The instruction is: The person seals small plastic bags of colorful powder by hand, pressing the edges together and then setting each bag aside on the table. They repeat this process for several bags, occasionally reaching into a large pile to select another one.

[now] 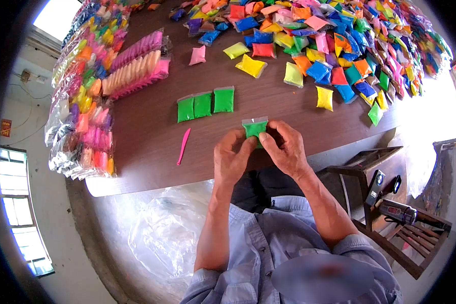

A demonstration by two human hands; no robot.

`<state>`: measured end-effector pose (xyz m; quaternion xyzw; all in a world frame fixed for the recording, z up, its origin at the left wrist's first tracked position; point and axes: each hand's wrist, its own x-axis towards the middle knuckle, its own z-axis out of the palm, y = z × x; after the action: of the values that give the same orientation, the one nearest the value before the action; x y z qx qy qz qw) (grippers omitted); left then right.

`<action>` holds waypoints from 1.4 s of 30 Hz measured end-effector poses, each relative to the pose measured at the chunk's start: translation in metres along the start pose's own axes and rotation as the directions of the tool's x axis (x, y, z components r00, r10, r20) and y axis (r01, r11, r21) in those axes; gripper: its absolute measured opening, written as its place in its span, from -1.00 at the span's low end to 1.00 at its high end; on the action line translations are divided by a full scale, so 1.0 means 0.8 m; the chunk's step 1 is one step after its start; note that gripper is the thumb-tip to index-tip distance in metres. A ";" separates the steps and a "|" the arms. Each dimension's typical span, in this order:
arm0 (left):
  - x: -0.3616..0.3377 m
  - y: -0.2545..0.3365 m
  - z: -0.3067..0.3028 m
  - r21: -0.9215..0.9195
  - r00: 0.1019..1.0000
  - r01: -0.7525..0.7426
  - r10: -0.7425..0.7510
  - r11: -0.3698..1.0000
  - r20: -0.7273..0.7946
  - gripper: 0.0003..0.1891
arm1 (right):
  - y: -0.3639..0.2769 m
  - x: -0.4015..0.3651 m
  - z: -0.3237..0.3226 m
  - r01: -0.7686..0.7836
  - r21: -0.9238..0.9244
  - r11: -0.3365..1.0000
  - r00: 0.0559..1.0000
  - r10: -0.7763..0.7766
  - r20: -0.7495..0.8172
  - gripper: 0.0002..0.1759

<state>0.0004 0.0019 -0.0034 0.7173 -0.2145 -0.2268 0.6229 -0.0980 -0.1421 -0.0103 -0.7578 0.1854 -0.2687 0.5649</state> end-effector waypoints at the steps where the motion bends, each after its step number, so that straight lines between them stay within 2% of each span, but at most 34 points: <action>1: 0.000 -0.001 -0.001 0.040 1.000 -0.008 0.008 0.999 -0.001 -0.72 | 0.000 0.000 0.000 0.002 0.009 1.000 1.000 -0.002 -0.001 -0.71; 3: 0.001 0.002 -0.001 0.079 1.000 -0.018 0.018 0.997 -0.001 -0.72 | -0.002 0.001 -0.001 0.004 0.017 1.000 1.000 -0.004 -0.004 -0.73; 6: 0.000 0.014 0.000 0.008 1.000 0.008 -0.008 1.000 0.006 -0.71 | -0.005 0.001 -0.003 -0.024 0.058 0.998 1.000 0.024 0.000 -0.79; 8: 0.001 0.016 0.000 -0.033 1.000 0.009 -0.008 0.999 0.011 -0.70 | -0.004 0.001 -0.005 0.003 0.007 1.000 1.000 -0.003 0.029 -0.82; 11: 0.003 0.001 -0.002 0.040 1.000 -0.023 0.023 0.999 -0.006 -0.71 | 0.000 0.001 -0.003 0.038 -0.005 0.999 0.999 -0.038 0.024 -0.81; 14: 0.001 -0.002 -0.001 -0.011 1.000 0.017 -0.018 1.000 -0.024 -0.74 | -0.002 0.000 -0.004 0.034 0.004 0.999 0.999 -0.034 0.041 -0.79; 18: 0.001 -0.002 0.001 -0.016 1.000 -0.001 0.000 1.000 -0.026 -0.76 | -0.006 0.002 -0.005 0.008 0.008 1.000 0.999 -0.008 0.050 -0.77; 20: 0.001 -0.004 0.000 0.043 0.998 -0.045 0.046 0.998 -0.030 -0.77 | -0.004 0.003 -0.004 0.064 -0.036 0.997 0.997 -0.063 0.035 -0.77; 24: 0.000 0.010 0.001 0.056 1.000 -0.027 0.028 0.998 -0.008 -0.78 | -0.001 0.000 -0.006 0.022 -0.012 1.000 0.999 -0.021 0.038 -0.79; 26: 0.000 0.010 0.003 -0.042 1.000 -0.005 0.004 0.999 -0.025 -0.77 | 0.001 0.001 -0.005 0.077 -0.027 0.997 0.997 -0.077 0.021 -0.79; 30: 0.000 0.006 0.001 -0.030 0.999 0.023 -0.024 0.999 -0.036 -0.77 | 0.000 0.002 -0.003 0.121 -0.056 0.991 0.993 -0.120 0.022 -0.78; 33: 0.001 -0.006 -0.003 0.052 1.000 0.005 -0.004 0.999 -0.021 -0.78 | -0.003 0.002 -0.004 0.131 -0.051 0.990 0.991 -0.130 0.018 -0.78; 35: -0.001 -0.002 0.000 -0.025 0.999 -0.007 0.006 1.000 -0.033 -0.75 | -0.002 0.003 -0.004 0.107 -0.059 0.992 0.994 -0.106 0.033 -0.80; 36: -0.001 0.001 0.001 -0.025 0.999 -0.007 0.007 1.000 -0.033 -0.75 | -0.003 0.002 -0.005 0.108 -0.059 0.992 0.994 -0.106 0.032 -0.80; 38: 0.000 0.005 0.003 0.040 0.999 -0.010 0.012 0.999 -0.050 -0.71 | -0.004 0.000 -0.005 0.014 -0.004 1.000 0.999 -0.014 0.036 -0.81; 42: 0.001 -0.003 -0.001 0.010 0.999 0.020 -0.020 1.000 -0.039 -0.67 | 0.002 -0.001 -0.004 0.079 -0.002 0.997 0.996 -0.079 0.041 -0.90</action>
<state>0.0012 0.0023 -0.0058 0.7267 -0.1964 -0.2181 0.6211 -0.1006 -0.1442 -0.0115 -0.7710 0.1443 -0.2748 0.5562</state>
